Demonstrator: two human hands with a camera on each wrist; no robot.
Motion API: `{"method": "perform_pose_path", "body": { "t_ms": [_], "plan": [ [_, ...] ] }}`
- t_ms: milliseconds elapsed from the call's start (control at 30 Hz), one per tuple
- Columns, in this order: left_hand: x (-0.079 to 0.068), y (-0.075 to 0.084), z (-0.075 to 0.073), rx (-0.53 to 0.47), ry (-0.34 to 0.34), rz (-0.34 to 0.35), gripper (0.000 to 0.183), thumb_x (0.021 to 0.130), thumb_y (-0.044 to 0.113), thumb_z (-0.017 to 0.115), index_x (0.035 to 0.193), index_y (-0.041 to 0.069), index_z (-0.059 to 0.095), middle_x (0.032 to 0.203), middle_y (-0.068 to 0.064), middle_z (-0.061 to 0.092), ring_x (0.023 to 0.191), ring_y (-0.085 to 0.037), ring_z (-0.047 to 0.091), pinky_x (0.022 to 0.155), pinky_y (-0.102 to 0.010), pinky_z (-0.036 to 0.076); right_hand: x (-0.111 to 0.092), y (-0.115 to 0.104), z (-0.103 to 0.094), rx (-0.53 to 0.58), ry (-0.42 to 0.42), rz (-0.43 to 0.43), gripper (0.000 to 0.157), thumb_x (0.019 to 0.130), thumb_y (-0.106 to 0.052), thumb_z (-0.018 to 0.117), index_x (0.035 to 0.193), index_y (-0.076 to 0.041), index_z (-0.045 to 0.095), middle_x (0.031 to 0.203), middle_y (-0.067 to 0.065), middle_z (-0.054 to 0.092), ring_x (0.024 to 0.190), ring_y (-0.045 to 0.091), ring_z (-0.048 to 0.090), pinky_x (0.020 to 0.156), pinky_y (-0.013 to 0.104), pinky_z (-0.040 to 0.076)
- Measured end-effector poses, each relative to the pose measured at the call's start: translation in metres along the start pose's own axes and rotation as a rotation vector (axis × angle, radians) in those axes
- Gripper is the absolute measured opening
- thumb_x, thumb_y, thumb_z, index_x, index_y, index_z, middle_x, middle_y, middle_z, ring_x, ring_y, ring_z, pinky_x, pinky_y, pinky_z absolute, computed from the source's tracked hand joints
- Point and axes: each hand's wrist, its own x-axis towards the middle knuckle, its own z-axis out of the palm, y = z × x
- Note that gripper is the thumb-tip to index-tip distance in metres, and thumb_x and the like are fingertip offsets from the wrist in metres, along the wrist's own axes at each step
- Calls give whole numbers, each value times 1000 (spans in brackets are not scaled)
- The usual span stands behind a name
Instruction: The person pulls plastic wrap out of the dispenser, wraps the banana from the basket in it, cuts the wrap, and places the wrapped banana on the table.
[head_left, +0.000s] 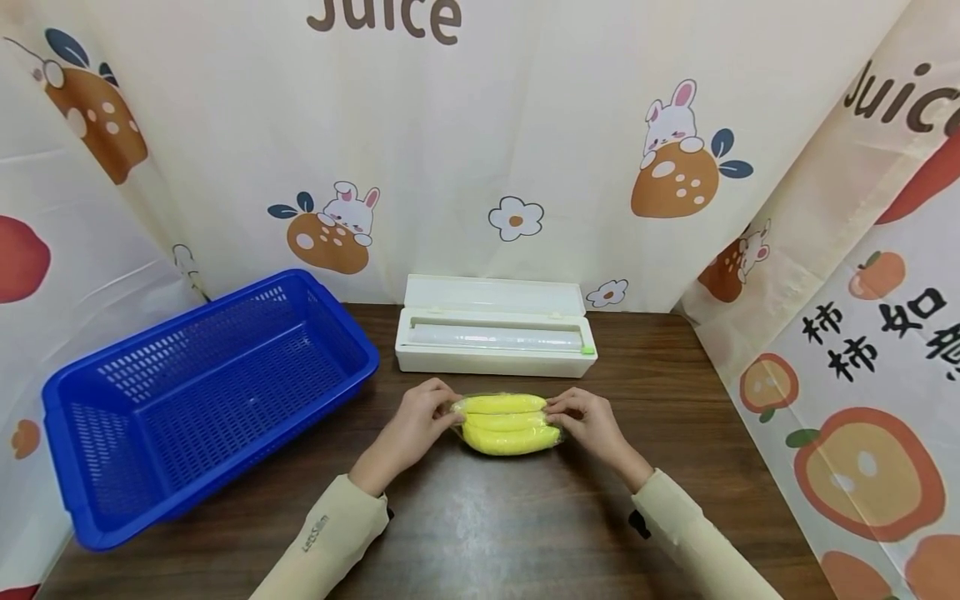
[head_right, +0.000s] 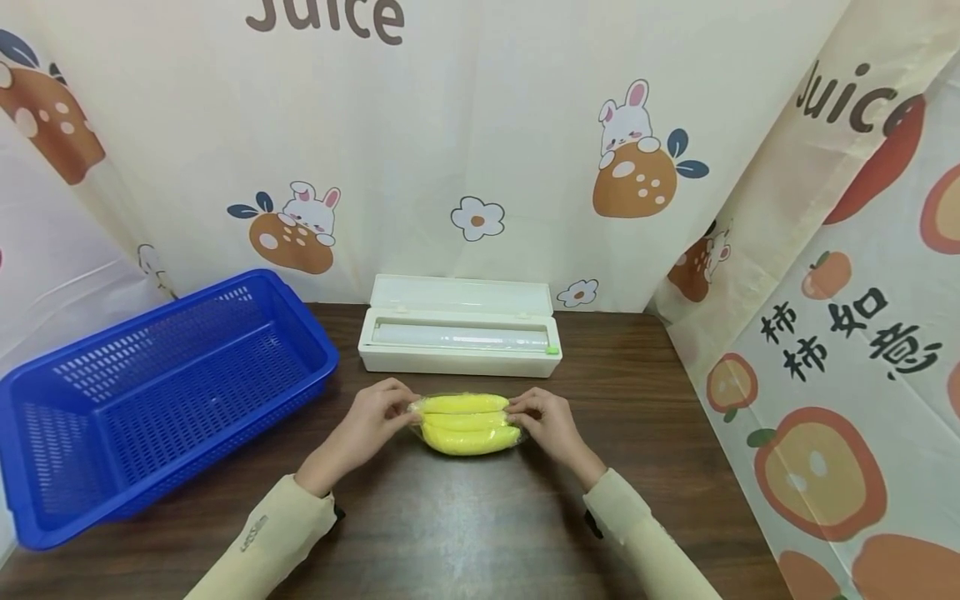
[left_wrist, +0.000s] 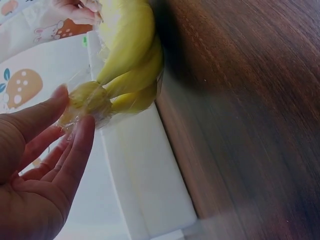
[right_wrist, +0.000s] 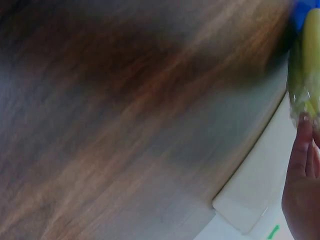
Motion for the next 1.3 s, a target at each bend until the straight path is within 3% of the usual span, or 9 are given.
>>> {"method": "perform_pose_path", "body": {
  "t_ms": [133,233,367,500,600,667,800,1000,1300],
  "plan": [
    [1,1,2,1,8,-5,21,88,2,83,106,-7,78,93,-7,65,76,-12,57,65,-22,51,-1,-1,4,-36,59,-26,15,80,7,87,86,-6,82,92,5,76,84,23,74,71,24,60],
    [2,1,3,8,22,-24,24,88,2,83,110,-6,77,89,-5,63,75,-12,58,65,-22,52,-2,-2,3,-59,45,-68,15,81,9,85,88,-4,81,89,5,73,80,19,73,70,25,61],
    [2,0,4,-1,36,-52,28,89,2,83,116,-3,77,86,-3,61,75,-11,59,66,-22,53,-2,-4,-5,-37,-66,-62,15,84,2,86,98,-2,81,92,4,71,81,14,69,71,27,61],
    [2,0,5,-7,45,-65,19,90,3,81,109,-1,79,87,-3,62,75,-12,61,66,-23,54,-2,-4,-13,-33,-203,-22,43,76,-11,97,113,-1,79,102,5,69,89,15,66,76,32,61],
    [2,-1,4,-4,57,-80,15,90,3,81,105,-1,80,88,-4,63,76,-13,64,67,-23,55,-1,-4,-16,-99,-276,-103,53,70,-6,99,117,2,75,108,9,67,90,19,66,78,32,61],
    [3,-1,4,-5,63,-95,14,90,3,81,104,-1,81,89,-5,63,77,-14,65,68,-23,56,0,-2,-15,-171,-285,-209,48,71,4,95,114,2,74,108,10,67,89,20,66,77,31,60],
    [4,-2,5,-12,58,-115,14,90,2,81,104,0,81,90,-5,64,79,-14,65,69,-24,57,0,-2,-11,-291,-225,-375,31,77,17,84,102,0,76,96,6,67,81,14,66,70,25,58],
    [5,-4,4,-19,56,-109,14,90,0,81,104,-2,81,90,-6,65,79,-17,67,70,-25,57,0,-10,-13,-329,-233,-378,18,87,12,78,97,-2,80,87,1,66,75,5,62,65,21,55],
    [5,-8,5,-26,119,-126,23,88,0,82,111,-3,78,92,-9,70,79,-17,68,70,-27,58,0,-9,-12,-242,-277,-352,26,85,18,76,103,1,82,92,6,74,86,14,74,72,23,61]
  ]
}}
